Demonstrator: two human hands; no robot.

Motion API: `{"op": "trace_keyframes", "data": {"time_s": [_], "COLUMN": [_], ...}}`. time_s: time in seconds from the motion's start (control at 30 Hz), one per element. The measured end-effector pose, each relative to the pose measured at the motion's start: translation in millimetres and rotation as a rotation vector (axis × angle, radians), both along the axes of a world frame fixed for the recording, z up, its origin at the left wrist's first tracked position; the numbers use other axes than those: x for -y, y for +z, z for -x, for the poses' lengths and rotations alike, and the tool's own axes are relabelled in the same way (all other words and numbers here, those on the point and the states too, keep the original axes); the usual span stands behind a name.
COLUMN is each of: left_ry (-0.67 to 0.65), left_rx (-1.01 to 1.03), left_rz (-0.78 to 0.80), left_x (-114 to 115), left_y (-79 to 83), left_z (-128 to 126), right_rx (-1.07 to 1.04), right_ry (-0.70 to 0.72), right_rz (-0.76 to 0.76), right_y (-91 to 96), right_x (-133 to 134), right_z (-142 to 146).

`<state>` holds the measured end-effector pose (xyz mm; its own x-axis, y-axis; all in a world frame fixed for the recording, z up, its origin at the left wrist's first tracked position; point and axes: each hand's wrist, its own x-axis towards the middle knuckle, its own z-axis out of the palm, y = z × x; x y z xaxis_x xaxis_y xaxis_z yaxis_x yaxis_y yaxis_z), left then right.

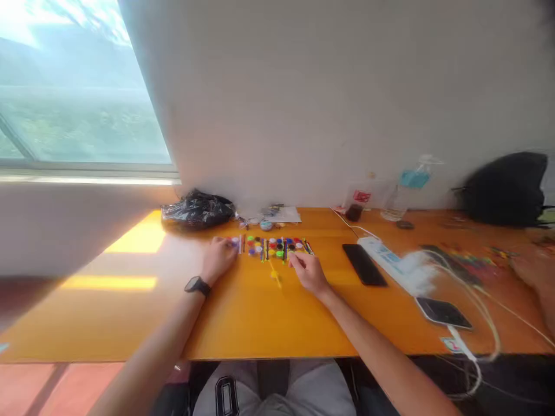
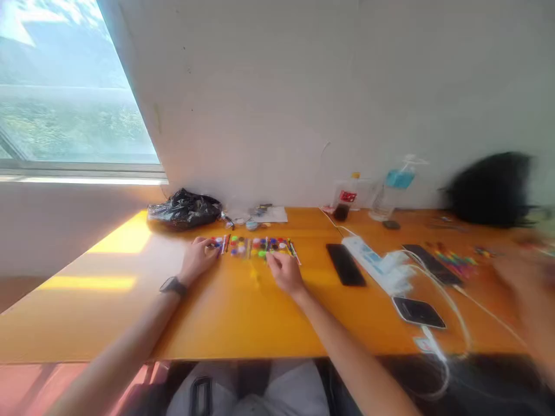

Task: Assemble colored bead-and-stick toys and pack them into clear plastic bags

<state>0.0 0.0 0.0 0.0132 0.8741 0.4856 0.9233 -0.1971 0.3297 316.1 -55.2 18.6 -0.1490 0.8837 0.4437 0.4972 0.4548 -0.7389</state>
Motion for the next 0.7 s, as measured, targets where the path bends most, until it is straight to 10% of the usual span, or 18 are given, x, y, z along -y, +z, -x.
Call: {"op": "trace_keyframes", "data": {"time_s": [0.3, 0.7], "left_ry": [0.010, -0.447], "left_rx": [0.176, 0.374], "left_rz": [-0.135, -0.012], "left_x": [8.4, 35.5], "left_y": [13.1, 29.7], "left_z": [-5.0, -32.1], "right_rx": [-0.035, 0.168], "right_ry": [0.045, 0.224], "right_rz": [0.057, -0.210], "right_y": [7.3, 11.7], "right_x": [11.7, 21.0], "right_z": [6.1, 10.9]}}
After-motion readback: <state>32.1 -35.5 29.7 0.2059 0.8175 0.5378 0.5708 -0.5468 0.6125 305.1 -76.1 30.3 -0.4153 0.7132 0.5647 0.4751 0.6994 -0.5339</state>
